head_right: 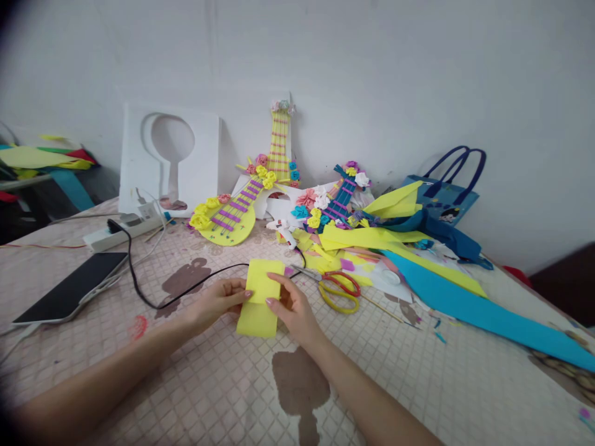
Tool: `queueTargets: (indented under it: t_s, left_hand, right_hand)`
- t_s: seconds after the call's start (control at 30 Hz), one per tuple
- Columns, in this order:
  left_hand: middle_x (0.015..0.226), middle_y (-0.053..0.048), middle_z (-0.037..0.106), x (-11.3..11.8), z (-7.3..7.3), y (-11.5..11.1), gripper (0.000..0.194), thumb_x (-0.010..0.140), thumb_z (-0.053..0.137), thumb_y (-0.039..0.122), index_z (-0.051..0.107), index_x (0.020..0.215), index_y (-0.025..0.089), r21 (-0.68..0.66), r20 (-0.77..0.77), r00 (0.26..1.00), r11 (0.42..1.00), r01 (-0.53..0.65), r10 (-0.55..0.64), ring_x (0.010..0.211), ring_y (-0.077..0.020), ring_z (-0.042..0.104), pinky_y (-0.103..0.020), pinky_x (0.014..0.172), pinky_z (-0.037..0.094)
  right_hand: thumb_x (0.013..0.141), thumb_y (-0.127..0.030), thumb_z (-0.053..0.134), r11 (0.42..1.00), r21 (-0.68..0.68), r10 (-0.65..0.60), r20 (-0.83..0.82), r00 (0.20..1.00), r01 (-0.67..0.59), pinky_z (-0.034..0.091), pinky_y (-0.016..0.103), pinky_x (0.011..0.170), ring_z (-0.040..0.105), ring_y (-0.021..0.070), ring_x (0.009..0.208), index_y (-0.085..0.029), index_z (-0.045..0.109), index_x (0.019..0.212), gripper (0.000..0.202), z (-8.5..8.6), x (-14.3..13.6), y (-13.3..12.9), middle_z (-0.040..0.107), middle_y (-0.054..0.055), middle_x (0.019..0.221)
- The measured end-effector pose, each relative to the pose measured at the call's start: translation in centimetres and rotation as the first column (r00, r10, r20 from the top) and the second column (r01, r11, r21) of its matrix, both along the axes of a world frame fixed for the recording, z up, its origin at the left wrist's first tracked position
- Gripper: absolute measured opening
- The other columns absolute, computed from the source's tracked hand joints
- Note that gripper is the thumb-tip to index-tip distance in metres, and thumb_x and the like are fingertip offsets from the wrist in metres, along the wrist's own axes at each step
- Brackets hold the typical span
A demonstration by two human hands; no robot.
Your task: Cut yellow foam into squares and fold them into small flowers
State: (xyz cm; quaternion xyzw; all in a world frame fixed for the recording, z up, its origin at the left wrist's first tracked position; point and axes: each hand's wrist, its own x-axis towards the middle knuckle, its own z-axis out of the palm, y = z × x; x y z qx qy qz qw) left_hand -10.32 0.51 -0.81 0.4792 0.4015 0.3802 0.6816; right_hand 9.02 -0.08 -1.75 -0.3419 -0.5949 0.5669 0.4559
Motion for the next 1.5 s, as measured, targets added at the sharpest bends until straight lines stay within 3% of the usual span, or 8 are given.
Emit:
queueTargets:
  t_s: [0.23, 0.53, 0.7, 0.77, 0.87, 0.97, 1.3, 1.5]
  left_hand:
    - [0.079, -0.005, 0.066, -0.3, -0.2, 0.5, 0.04, 0.066, 0.074, 0.043, 0.064, 0.087, 0.011, 0.001, 0.044, 0.996, 0.997, -0.072, 0.072, 0.068, -0.0126, 0.061, -0.023, 0.064, 0.048]
    - [0.083, -0.007, 0.069, 0.0, -0.4, 0.1, 0.045, 0.063, 0.078, 0.036, 0.059, 0.096, 0.012, -0.081, 0.045, 0.988, 0.985, 0.154, -0.151, 0.072, -0.0146, 0.064, -0.024, 0.066, 0.047]
    - [0.072, -0.004, 0.066, 0.3, -1.0, 0.0, 0.027, 0.066, 0.073, 0.033, 0.061, 0.077, 0.012, 0.022, -0.079, 0.981, 0.983, 0.181, -0.179, 0.06, -0.0104, 0.057, -0.021, 0.057, 0.042]
    - [0.068, -0.002, 0.065, 0.1, -0.8, -0.1, 0.016, 0.071, 0.066, 0.029, 0.062, 0.073, 0.013, 0.19, -0.221, 0.975, 0.979, 0.078, -0.035, 0.061, -0.0112, 0.056, -0.023, 0.058, 0.042]
    - [0.085, -0.005, 0.068, -0.4, -0.2, 0.0, 0.014, 0.072, 0.06, 0.02, 0.067, 0.084, 0.016, 0.495, -0.361, 0.898, 0.868, -0.043, 0.251, 0.079, -0.0168, 0.061, -0.027, 0.073, 0.046]
    - [0.107, -0.008, 0.065, -1.1, 0.0, 0.4, 0.028, 0.071, 0.062, 0.02, 0.065, 0.098, 0.017, 0.591, -0.357, 0.881, 0.805, -0.045, 0.311, 0.1, -0.0218, 0.058, -0.031, 0.085, 0.045]
    - [0.109, -0.01, 0.062, -1.6, 0.2, 1.0, 0.026, 0.078, 0.052, 0.023, 0.059, 0.102, 0.015, 0.553, -0.3, 0.862, 0.811, -0.192, 0.409, 0.096, -0.0195, 0.059, -0.033, 0.081, 0.048]
    - [0.129, -0.009, 0.052, -1.4, 1.1, 0.0, 0.052, 0.072, 0.063, 0.018, 0.05, 0.122, 0.021, 0.711, -0.326, 0.9, 0.703, 0.03, 0.291, 0.121, -0.0227, 0.046, -0.037, 0.099, 0.038]
  right_hand:
    - [0.077, -0.031, 0.064, 0.999, -0.033, 0.013, -0.016, 1.0, -0.014, 0.049, 0.03, 0.072, 0.06, 0.0175, 0.082, -0.024, 0.054, 0.107, 0.033, -0.8, -0.1, 0.5, 0.063, 0.003, 0.093]
    - [0.083, -0.029, 0.056, 0.949, 0.217, -0.271, 0.185, 0.944, 0.23, 0.046, 0.028, 0.065, 0.056, 0.0166, 0.075, -0.022, 0.059, 0.1, 0.019, -0.9, 0.5, 0.9, 0.061, 0.003, 0.087]
    - [0.084, -0.018, 0.053, 0.807, 0.541, -0.388, 0.184, 0.903, 0.236, 0.047, 0.032, 0.072, 0.057, 0.0183, 0.082, -0.025, 0.062, 0.097, 0.017, -0.2, 0.8, 0.2, 0.06, 0.004, 0.086]
    - [0.083, -0.014, 0.052, 0.735, 0.658, -0.394, 0.213, 0.894, 0.167, 0.048, 0.034, 0.071, 0.058, 0.0191, 0.081, -0.027, 0.063, 0.1, 0.023, 0.0, 1.0, -0.1, 0.061, 0.004, 0.085]
    - [0.082, -0.008, 0.052, 0.581, 0.811, -0.326, 0.314, 0.892, -0.073, 0.049, 0.04, 0.078, 0.058, 0.0224, 0.094, -0.031, 0.061, 0.111, 0.038, 0.4, 1.2, -0.4, 0.066, 0.005, 0.096]
    - [0.084, -0.007, 0.051, 0.478, 0.845, -0.281, 0.407, 0.869, -0.241, 0.047, 0.043, 0.086, 0.055, 0.0236, 0.106, -0.028, 0.058, 0.119, 0.042, 0.7, 1.2, -0.3, 0.066, 0.006, 0.112]
    - [0.087, -0.011, 0.046, 0.467, 0.851, -0.387, 0.44, 0.81, -0.239, 0.046, 0.045, 0.089, 0.053, 0.0248, 0.112, -0.024, 0.057, 0.121, 0.038, 0.8, 1.9, 0.6, 0.063, 0.007, 0.12]
    - [0.086, -0.012, 0.046, 0.549, 0.806, -0.308, 0.44, 0.844, -0.22, 0.044, 0.046, 0.092, 0.052, 0.0249, 0.112, -0.025, 0.057, 0.119, 0.037, 0.4, 1.7, 0.7, 0.061, 0.007, 0.121]
